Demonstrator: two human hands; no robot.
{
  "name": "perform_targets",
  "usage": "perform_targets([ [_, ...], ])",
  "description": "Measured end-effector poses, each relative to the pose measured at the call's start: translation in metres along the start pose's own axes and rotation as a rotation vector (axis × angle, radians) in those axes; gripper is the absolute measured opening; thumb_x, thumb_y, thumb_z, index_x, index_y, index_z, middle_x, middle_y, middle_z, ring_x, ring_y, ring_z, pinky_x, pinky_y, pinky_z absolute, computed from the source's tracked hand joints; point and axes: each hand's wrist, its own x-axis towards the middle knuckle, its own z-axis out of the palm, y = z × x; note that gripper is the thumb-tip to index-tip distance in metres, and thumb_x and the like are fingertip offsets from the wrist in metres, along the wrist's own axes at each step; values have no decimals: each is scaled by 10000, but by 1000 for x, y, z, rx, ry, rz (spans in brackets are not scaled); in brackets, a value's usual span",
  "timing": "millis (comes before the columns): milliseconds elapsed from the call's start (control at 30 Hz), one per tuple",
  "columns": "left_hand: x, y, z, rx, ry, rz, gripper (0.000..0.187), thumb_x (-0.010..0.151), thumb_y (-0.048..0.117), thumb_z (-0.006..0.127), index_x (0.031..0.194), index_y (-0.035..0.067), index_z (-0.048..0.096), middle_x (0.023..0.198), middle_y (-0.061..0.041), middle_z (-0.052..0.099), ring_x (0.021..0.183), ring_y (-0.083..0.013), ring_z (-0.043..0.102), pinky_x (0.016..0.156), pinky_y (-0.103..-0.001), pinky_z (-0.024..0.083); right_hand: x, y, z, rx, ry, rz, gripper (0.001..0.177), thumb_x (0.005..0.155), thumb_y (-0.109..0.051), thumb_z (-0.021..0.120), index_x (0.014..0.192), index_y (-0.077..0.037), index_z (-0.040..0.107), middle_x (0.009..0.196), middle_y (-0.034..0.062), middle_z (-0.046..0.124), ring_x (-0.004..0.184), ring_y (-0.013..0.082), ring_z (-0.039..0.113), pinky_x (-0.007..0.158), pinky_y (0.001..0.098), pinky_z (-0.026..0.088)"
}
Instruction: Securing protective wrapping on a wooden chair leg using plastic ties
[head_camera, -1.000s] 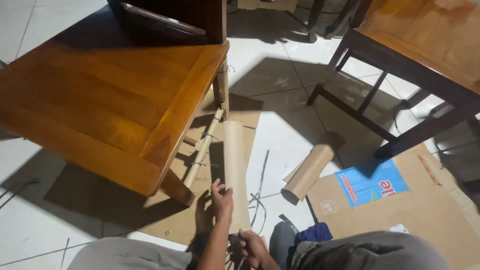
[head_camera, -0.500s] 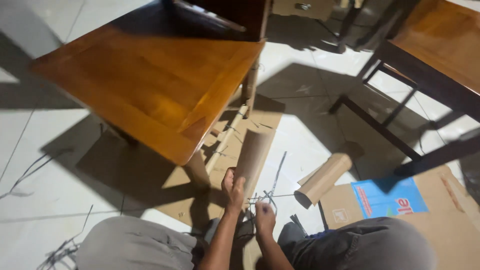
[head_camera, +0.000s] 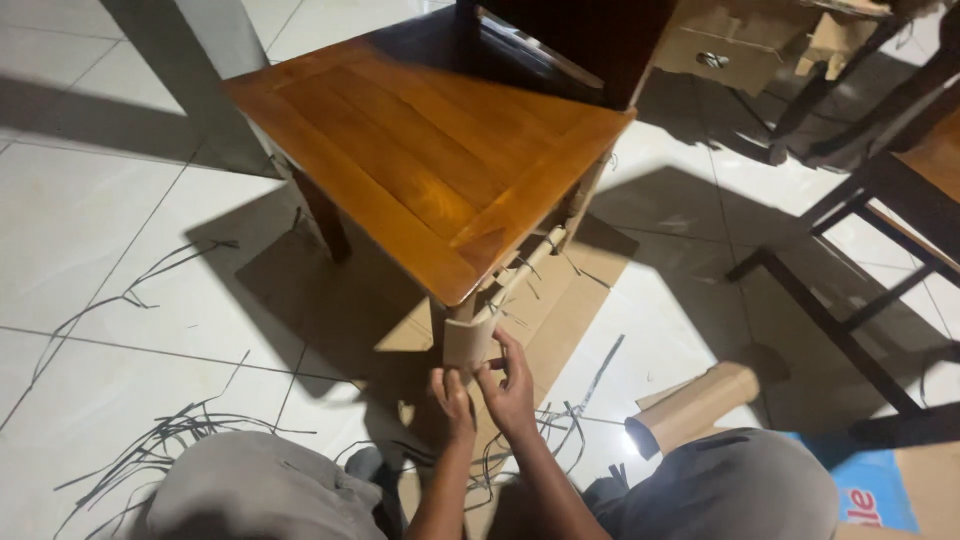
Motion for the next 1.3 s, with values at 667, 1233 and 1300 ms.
perform_targets([
  [667, 107, 10, -67, -426, -377, -750, 276, 908, 123, 499, 1130, 35, 638, 959, -214, 693, 928, -383, 705, 815, -439, 533, 29, 4, 40, -393, 128, -352, 647, 836, -316, 838, 1408, -144, 589, 1237, 58, 643, 811, 246, 766, 707, 397, 619],
  [1233, 291, 93, -210, -824, -415, -831, 754, 655, 309, 937, 1261, 11, 600, 1107, -241, 707, 1107, -389, 702, 978, -467, 529, 37, 27, 36, -222, -4, -274, 498, 836, -190, 775, 1316, -113, 665, 1224, 84, 671, 928, 327, 724, 775, 400, 591],
  [1300, 288, 92, -196, -847, -270, -720, 577, 655, 123, 890, 1179, 42, 663, 1085, -171, 745, 1084, -338, 724, 926, -439, 562, 40, 31, 33, -56, -85, -219, 560, 798, -55, 783, 1341, -81, 652, 1294, 151, 672, 871, 336, 722, 779, 421, 594],
])
